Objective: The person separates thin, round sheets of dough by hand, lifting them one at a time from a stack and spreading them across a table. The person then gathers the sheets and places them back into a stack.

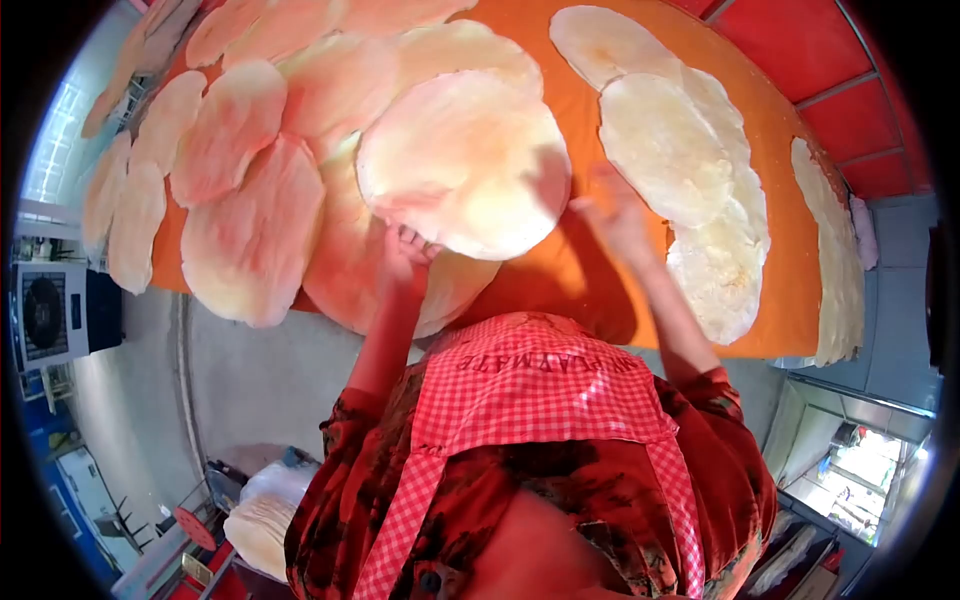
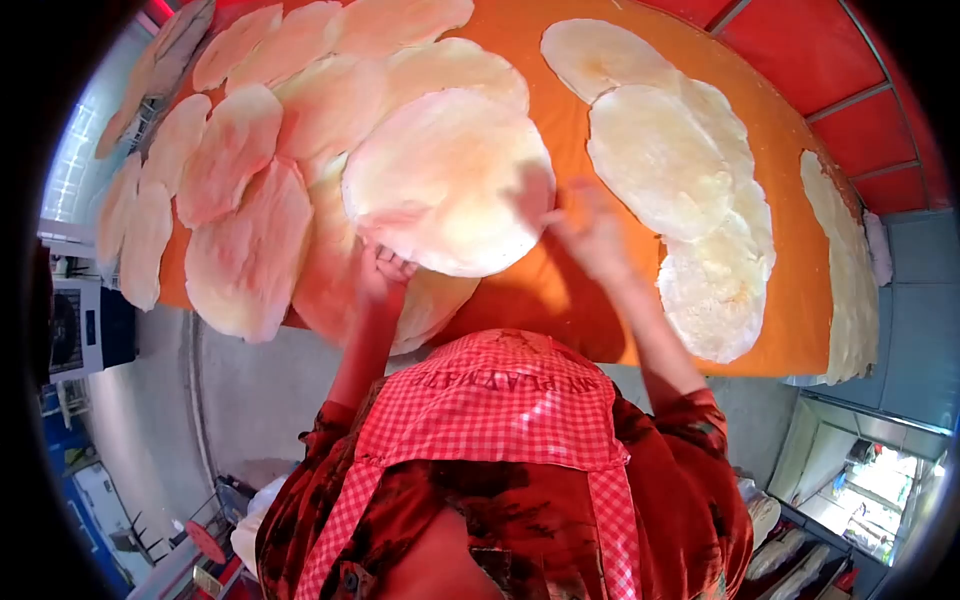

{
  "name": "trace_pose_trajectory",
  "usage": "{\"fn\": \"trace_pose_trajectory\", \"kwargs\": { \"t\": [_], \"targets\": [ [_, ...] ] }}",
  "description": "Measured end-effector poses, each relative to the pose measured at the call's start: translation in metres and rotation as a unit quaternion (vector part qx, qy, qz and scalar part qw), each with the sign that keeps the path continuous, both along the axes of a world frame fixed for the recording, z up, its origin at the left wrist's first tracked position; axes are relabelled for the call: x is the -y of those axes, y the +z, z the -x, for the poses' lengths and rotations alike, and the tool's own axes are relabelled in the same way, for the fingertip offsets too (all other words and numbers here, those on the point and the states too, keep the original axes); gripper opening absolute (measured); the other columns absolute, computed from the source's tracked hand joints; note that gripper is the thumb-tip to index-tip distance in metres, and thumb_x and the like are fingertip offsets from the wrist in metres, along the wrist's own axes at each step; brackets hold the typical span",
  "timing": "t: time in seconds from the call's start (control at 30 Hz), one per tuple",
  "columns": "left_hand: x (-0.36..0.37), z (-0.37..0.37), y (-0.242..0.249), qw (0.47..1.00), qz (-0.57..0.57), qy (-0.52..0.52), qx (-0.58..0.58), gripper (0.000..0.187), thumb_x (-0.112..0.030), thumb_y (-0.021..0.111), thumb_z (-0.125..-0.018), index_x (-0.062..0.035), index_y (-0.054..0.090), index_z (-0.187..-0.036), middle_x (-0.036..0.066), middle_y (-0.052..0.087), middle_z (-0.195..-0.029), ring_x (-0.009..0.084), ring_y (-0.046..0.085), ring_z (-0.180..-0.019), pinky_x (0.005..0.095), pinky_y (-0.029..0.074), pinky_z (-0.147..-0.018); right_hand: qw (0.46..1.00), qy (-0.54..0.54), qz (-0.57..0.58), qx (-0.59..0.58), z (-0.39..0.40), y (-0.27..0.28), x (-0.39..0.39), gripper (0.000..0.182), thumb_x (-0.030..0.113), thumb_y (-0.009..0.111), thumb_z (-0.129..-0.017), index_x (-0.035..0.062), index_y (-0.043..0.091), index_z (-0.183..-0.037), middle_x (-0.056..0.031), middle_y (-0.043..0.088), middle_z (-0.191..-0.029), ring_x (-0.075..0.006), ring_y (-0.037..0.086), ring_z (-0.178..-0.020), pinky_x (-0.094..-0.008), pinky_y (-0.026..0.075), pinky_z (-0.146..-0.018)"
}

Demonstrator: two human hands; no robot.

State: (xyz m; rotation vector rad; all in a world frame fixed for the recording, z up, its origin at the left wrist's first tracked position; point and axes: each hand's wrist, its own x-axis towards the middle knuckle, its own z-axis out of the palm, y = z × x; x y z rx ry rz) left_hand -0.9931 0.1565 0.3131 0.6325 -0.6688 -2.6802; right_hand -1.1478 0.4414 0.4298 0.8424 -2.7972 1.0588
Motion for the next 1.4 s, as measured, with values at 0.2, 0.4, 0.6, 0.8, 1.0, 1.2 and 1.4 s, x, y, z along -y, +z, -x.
{"fn": "trace_pose_trajectory", "kwargs": {
  "t": [0.2,0.4,0.6,0.8,1.0,1.2,1.4],
  "targets": [
    [0.002,0.009,-0.008,0.994,0.106,0.0,0.02,0.025,-0.021,0.053,-0.094,-0.0096,0.05,-0.117,0.006,0.058,-0.115,0.0225,0.057,-0.109,0.0414,0.05,-0.086,0.913,0.226,0.177,0.29,-0.048,-0.039,0.168,0.055,0.019,0.063,-0.09,0.0037,0.043,-0.138,-0.0174,0.046,-0.139,-0.0323,0.056,-0.115,-0.0399,0.046,-0.096],
    [0.009,0.009,-0.014,0.996,0.042,0.037,0.072,0.021,-0.018,0.055,-0.092,-0.0108,0.053,-0.112,0.002,0.062,-0.106,0.0178,0.06,-0.098,0.0353,0.049,-0.082,0.973,0.157,-0.133,0.1,-0.029,-0.051,0.209,0.031,0.004,0.05,-0.089,0.0021,0.066,-0.116,-0.0103,0.068,-0.083,-0.0169,0.063,-0.082,-0.0275,0.051,-0.075],
    [0.026,0.008,-0.035,0.997,-0.063,0.022,-0.034,0.025,-0.027,0.047,-0.097,-0.0104,0.049,-0.116,0.005,0.06,-0.111,0.0227,0.059,-0.1,0.0372,0.049,-0.081,0.948,0.09,0.136,0.274,-0.025,-0.053,0.208,0.035,0.007,0.05,-0.089,0.0071,0.063,-0.121,-0.0146,0.067,-0.089,-0.0208,0.063,-0.076,-0.0288,0.05,-0.072],
    [0.025,0.011,0.008,0.997,-0.066,0.026,-0.01,0.021,-0.028,0.045,-0.099,-0.0139,0.047,-0.115,0.004,0.058,-0.106,0.0213,0.058,-0.101,0.0402,0.049,-0.08,0.972,0.143,0.036,0.183,-0.041,-0.054,0.214,0.047,0.023,0.058,-0.088,0.0067,0.053,-0.131,-0.017,0.067,-0.095,-0.0292,0.065,-0.086,-0.0352,0.051,-0.078],
    [0.036,0.017,-0.019,1.0,0.016,-0.007,0.022,0.024,-0.021,0.049,-0.098,-0.0119,0.046,-0.119,0.006,0.057,-0.114,0.0218,0.057,-0.109,0.04,0.05,-0.082,0.966,0.157,-0.101,0.179,-0.044,-0.034,0.22,0.063,0.034,0.062,-0.083,0.0119,0.044,-0.139,-0.0159,0.066,-0.1,-0.0314,0.064,-0.094,-0.0379,0.051,-0.082],
    [0.074,0.015,-0.112,0.986,0.1,0.021,-0.132,0.029,-0.015,0.057,-0.089,-0.0078,0.05,-0.116,0.008,0.057,-0.11,0.0192,0.059,-0.094,0.0292,0.052,-0.069,0.992,0.103,-0.002,0.076,-0.023,-0.042,0.233,0.033,0.022,0.056,-0.084,0.0097,0.062,-0.115,-0.016,0.066,-0.083,-0.0291,0.064,-0.078,-0.0388,0.051,-0.072],
    [0.092,-0.007,0.003,0.891,0.451,-0.024,0.055,0.034,-0.02,0.044,-0.094,-0.0033,0.052,-0.123,0.011,0.058,-0.113,0.0222,0.057,-0.103,0.0359,0.048,-0.087,0.964,-0.201,0.124,0.124,0.034,0.097,0.092,0.012,0.012,0.057,-0.082,0.0045,0.066,-0.086,-0.004,0.064,-0.074,-0.0142,0.059,-0.067,-0.0326,0.049,-0.062]
  ]
}}
